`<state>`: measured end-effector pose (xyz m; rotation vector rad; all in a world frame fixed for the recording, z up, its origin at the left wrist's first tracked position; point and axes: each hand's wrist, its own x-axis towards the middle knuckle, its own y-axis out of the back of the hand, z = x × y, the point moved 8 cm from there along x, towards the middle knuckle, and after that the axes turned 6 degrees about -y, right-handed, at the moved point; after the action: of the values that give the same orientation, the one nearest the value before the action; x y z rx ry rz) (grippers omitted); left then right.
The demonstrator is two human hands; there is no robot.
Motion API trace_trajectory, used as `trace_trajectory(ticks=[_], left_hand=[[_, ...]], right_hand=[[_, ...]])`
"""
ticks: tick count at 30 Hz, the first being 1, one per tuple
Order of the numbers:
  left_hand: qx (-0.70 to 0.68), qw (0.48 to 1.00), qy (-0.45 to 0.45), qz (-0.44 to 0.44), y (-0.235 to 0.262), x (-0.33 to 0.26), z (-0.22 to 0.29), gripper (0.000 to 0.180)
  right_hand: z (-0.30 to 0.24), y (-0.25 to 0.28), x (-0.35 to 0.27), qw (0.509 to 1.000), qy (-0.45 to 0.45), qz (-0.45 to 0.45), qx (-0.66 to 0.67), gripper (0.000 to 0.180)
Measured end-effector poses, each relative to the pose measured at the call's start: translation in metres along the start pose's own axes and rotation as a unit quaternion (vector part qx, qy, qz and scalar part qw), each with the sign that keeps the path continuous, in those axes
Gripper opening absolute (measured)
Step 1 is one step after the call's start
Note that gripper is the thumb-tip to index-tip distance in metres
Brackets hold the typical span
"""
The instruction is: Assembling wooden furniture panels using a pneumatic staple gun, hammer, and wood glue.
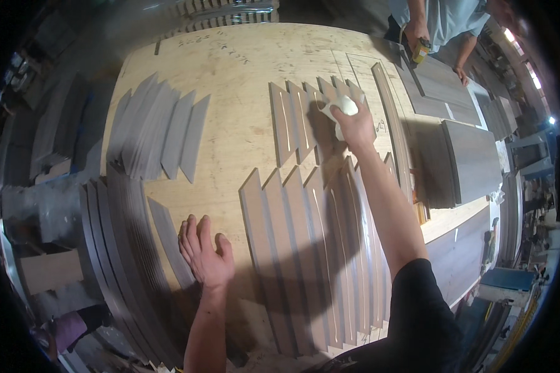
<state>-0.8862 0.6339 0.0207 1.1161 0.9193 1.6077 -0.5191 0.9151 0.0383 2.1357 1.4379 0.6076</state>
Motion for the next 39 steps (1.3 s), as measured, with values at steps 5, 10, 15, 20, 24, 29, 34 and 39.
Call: trace_trajectory(ticks=[5, 10, 15, 20, 24, 29, 34, 39], left_hand=[[-0.005, 1.0, 0.004, -0.008, -0.002, 0.0, 0.0, 0.052], [-0.001, 1.0, 0.007, -0.011, -0.004, -0.001, -0.001, 0.052], [0.006, 1.0, -0.006, 0.012, -0.001, 0.001, 0.0, 0.049], [0.005, 1.0, -0.008, 0.012, -0.004, -0.002, -0.002, 0.051], [0.0, 1.0, -0.01, 0.007, -0.007, -0.003, -0.004, 0.052], [0.001, 1.0, -0.004, 0.001, -0.007, -0.001, -0.002, 0.052], [0.008, 1.0, 0.009, -0.008, -0.007, 0.0, -0.002, 0.052], [0.006, 1.0, 0.005, -0.009, -0.006, 0.0, -0.002, 0.051]], right_hand=[[0.009, 0.019, -0.034, 0.997, -0.057, -0.046, -0.016, 0.067], [0.023, 0.023, -0.067, 0.991, -0.093, -0.091, -0.002, 0.061], [0.03, 0.03, -0.062, 0.994, -0.049, -0.084, -0.046, 0.059], [0.016, 0.042, -0.004, 0.994, -0.078, -0.018, 0.076, 0.059], [0.018, 0.022, 0.035, 0.995, -0.075, 0.014, 0.057, 0.058], [0.023, 0.003, 0.065, 0.996, -0.085, 0.028, 0.022, 0.062], [0.015, -0.001, 0.071, 0.995, -0.096, 0.029, -0.015, 0.063], [0.018, 0.006, 0.055, 0.995, -0.095, 0.019, 0.008, 0.065]])
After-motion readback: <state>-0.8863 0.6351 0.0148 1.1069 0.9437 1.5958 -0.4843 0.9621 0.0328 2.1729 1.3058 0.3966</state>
